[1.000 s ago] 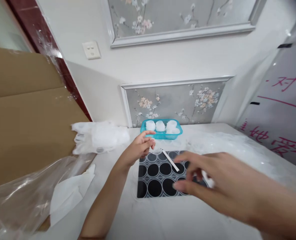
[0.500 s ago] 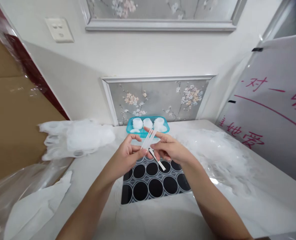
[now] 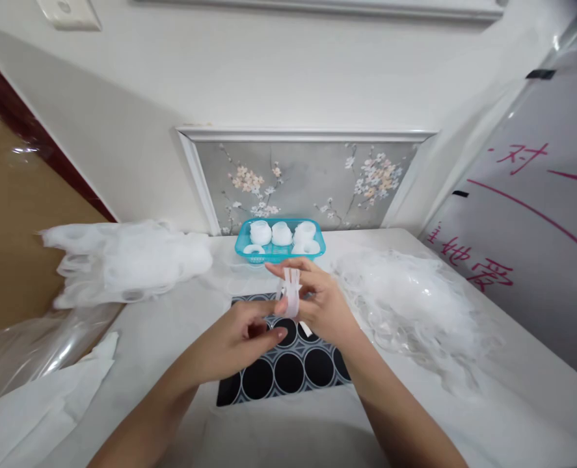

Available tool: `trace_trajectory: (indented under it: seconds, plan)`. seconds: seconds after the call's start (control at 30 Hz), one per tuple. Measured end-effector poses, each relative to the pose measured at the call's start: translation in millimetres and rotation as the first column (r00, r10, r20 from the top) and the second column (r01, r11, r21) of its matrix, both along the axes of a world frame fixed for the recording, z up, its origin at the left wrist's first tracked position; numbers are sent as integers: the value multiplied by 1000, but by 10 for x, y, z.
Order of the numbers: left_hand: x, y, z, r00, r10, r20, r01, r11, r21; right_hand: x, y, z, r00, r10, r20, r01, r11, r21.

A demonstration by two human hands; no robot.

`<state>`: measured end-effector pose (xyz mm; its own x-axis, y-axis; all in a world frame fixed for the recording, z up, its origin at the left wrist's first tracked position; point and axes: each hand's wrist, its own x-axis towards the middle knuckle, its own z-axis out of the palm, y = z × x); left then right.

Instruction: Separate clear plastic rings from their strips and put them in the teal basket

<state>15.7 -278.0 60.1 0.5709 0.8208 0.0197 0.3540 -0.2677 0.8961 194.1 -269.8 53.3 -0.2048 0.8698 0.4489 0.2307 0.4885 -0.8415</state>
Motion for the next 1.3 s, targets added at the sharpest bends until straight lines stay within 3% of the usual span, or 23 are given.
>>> trace_trajectory:
  seconds: [0.1, 0.2, 0.33, 0.47, 0.6, 0.7, 0.77, 0.83, 0.9, 1.0, 1.07, 1.2, 1.3]
  plan:
    - [-23, 45, -11, 997, 73, 34, -73, 997, 2, 39, 0, 2, 972, 34, 231, -63, 991, 119]
    - [-27, 98, -9, 974, 121, 191, -87, 980, -176, 18, 33, -43, 928, -8, 372, -60, 984, 170]
    - [-22, 141, -14, 863, 209, 460, 22, 895, -446, -81, 92, -134, 883, -119, 453, -14, 961, 278]
    - [-56, 139, -5, 840, 253, 479, 39, 853, -520, -140, 91, -160, 864, -196, 464, 41, 946, 323]
    - [-139, 96, 73, 896, 135, 422, 47, 918, -393, -118, 11, -83, 907, -240, 347, 135, 944, 302]
    - [-165, 39, 119, 956, 17, 294, 52, 973, -224, -128, -86, -10, 932, -350, 96, 311, 907, 286]
    - [-148, 7, 120, 981, -40, 189, 67, 988, -138, -153, -148, 20, 932, -354, -81, 363, 909, 203]
    - [-119, -6, 110, 993, -59, 101, 66, 995, -69, -170, -184, 28, 947, -251, -202, 272, 959, 83]
    - [-99, 6, 111, 998, -34, 56, 35, 999, -3, -166, -192, 20, 968, -63, -242, 64, 998, -5]
    - [-117, 46, 148, 996, 24, 89, -25, 1000, 18, -142, -185, 5, 971, 209, -118, -218, 974, -66]
    - [-145, 52, 181, 982, 34, 186, -22, 998, -66, -139, -196, 5, 966, 250, 59, -246, 966, -76]
    - [-147, -36, 218, 882, 114, 456, 35, 951, -306, -148, -257, 15, 921, -18, 390, -27, 993, 111]
    - [-88, -142, 225, 847, 150, 509, 39, 939, -342, -127, -297, 23, 855, -193, 481, 58, 958, 282]
